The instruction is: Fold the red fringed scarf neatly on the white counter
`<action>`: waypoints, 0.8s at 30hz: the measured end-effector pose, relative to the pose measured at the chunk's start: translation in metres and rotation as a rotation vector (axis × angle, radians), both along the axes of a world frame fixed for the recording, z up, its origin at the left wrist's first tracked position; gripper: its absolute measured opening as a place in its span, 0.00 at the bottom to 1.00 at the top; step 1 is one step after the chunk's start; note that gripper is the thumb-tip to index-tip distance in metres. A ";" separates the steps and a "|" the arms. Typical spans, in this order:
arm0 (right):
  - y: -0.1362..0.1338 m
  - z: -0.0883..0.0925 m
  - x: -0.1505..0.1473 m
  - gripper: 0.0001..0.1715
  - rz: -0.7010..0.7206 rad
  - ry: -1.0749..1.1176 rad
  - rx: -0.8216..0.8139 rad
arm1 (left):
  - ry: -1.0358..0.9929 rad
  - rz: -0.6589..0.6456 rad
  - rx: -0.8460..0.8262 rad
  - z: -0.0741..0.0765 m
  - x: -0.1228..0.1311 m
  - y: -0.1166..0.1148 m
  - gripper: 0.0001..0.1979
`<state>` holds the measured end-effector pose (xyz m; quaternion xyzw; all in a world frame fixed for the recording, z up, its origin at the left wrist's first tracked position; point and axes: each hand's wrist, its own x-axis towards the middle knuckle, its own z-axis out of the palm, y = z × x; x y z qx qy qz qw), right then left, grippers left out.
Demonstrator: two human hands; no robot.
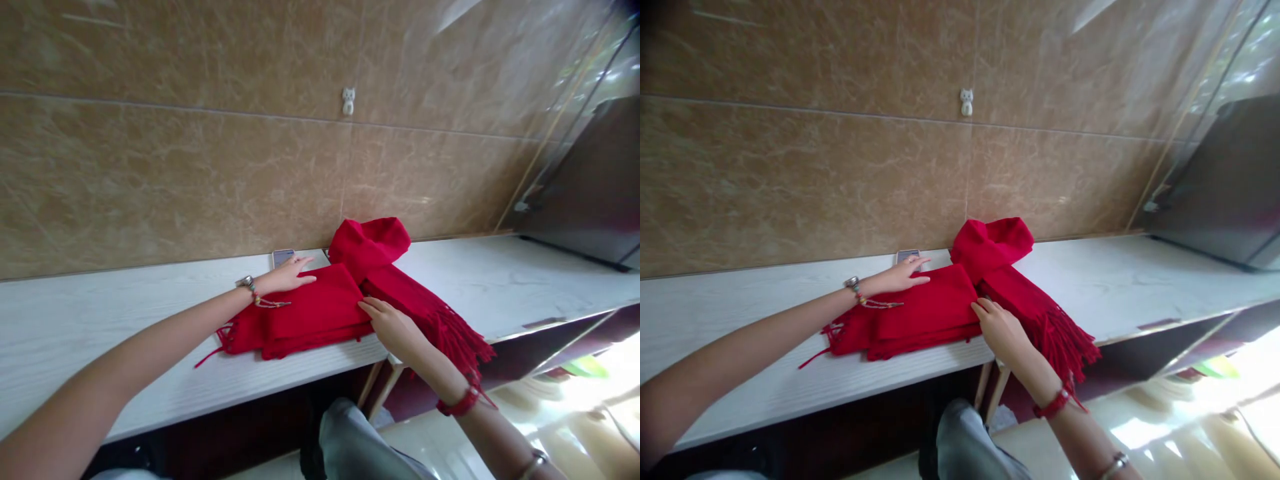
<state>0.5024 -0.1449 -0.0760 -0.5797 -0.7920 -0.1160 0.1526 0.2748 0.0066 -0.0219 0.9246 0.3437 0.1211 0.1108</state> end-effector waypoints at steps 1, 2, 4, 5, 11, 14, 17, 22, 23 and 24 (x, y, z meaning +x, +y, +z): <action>0.002 0.000 0.002 0.26 0.044 0.006 0.001 | 0.013 0.005 0.030 -0.005 -0.010 -0.019 0.33; 0.003 0.000 0.004 0.27 0.088 0.007 0.004 | 0.049 0.002 0.042 -0.010 -0.017 -0.038 0.36; 0.005 0.004 0.005 0.31 0.162 0.007 0.000 | 0.149 -0.074 0.029 -0.022 -0.023 -0.072 0.42; 0.006 0.006 0.005 0.33 0.187 0.013 -0.016 | 0.192 -0.078 0.016 -0.026 -0.024 -0.085 0.42; 0.011 -0.007 -0.007 0.35 0.264 0.091 -0.128 | 0.412 0.011 -0.045 -0.029 -0.040 -0.102 0.39; 0.014 -0.016 -0.037 0.33 0.318 0.091 -0.118 | 0.470 0.059 -0.053 -0.026 -0.077 -0.102 0.44; 0.018 -0.015 -0.090 0.31 0.418 0.051 -0.122 | 0.470 0.114 -0.066 -0.026 -0.133 -0.106 0.49; 0.034 0.007 -0.179 0.25 0.620 0.102 -0.217 | 0.478 0.245 -0.129 -0.014 -0.233 -0.116 0.49; 0.039 0.013 -0.189 0.25 0.658 0.144 -0.260 | 0.494 0.271 -0.156 -0.008 -0.249 -0.118 0.48; 0.046 0.019 -0.196 0.26 0.687 0.197 -0.299 | 0.511 0.292 -0.186 -0.001 -0.262 -0.120 0.46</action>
